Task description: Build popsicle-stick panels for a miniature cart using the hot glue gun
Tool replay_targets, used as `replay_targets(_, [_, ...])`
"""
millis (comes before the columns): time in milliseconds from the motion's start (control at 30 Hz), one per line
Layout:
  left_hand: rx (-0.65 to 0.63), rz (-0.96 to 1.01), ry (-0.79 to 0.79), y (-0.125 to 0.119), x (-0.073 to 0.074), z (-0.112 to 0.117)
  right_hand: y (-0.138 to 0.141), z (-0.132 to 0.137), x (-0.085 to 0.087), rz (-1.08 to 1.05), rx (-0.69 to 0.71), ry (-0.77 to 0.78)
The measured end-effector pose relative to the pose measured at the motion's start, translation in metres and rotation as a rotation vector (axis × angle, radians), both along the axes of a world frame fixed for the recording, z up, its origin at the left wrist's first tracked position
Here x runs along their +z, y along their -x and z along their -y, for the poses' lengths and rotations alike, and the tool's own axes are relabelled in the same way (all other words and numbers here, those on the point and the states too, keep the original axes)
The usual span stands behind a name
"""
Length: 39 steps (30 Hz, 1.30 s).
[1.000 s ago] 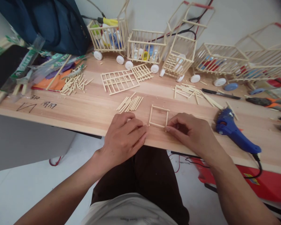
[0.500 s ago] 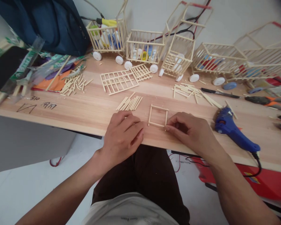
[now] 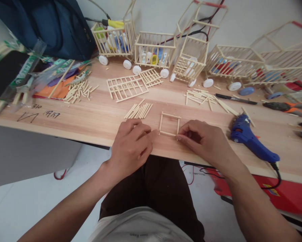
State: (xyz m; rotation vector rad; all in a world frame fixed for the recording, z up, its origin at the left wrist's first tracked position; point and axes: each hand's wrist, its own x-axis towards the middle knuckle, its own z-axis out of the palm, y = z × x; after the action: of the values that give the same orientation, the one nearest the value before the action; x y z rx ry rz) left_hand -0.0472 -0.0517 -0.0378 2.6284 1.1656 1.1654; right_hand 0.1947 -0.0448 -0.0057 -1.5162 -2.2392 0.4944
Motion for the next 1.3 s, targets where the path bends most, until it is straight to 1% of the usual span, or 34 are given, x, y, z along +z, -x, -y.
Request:
replay_targets(233, [0.027,-0.087,0.01,-0.002,0.001,0.0,0.001,-0.001,0.0,-0.004,-0.005,0.014])
replay_targets(700, [0.018,-0.094,0.012,-0.004,0.002,-0.001,0.003,0.002,0.001,-0.024,-0.038,0.04])
replay_targets(933, [0.016,-0.104,0.006,-0.002,0.002,0.0,0.003,0.005,0.004,-0.033,-0.038,0.016])
replay_targets(1067, [0.027,-0.125,-0.008,-0.003,0.002,-0.001,0.002,0.008,0.001,-0.072,-0.067,0.012])
replay_targets(1167, [0.033,-0.137,-0.009,-0.003,0.001,-0.001,0.0,0.011,-0.003,-0.116,-0.061,-0.031])
replay_targets(1300, [0.043,-0.141,-0.025,-0.003,0.001,0.0,-0.002,0.015,-0.006,-0.142,-0.007,-0.145])
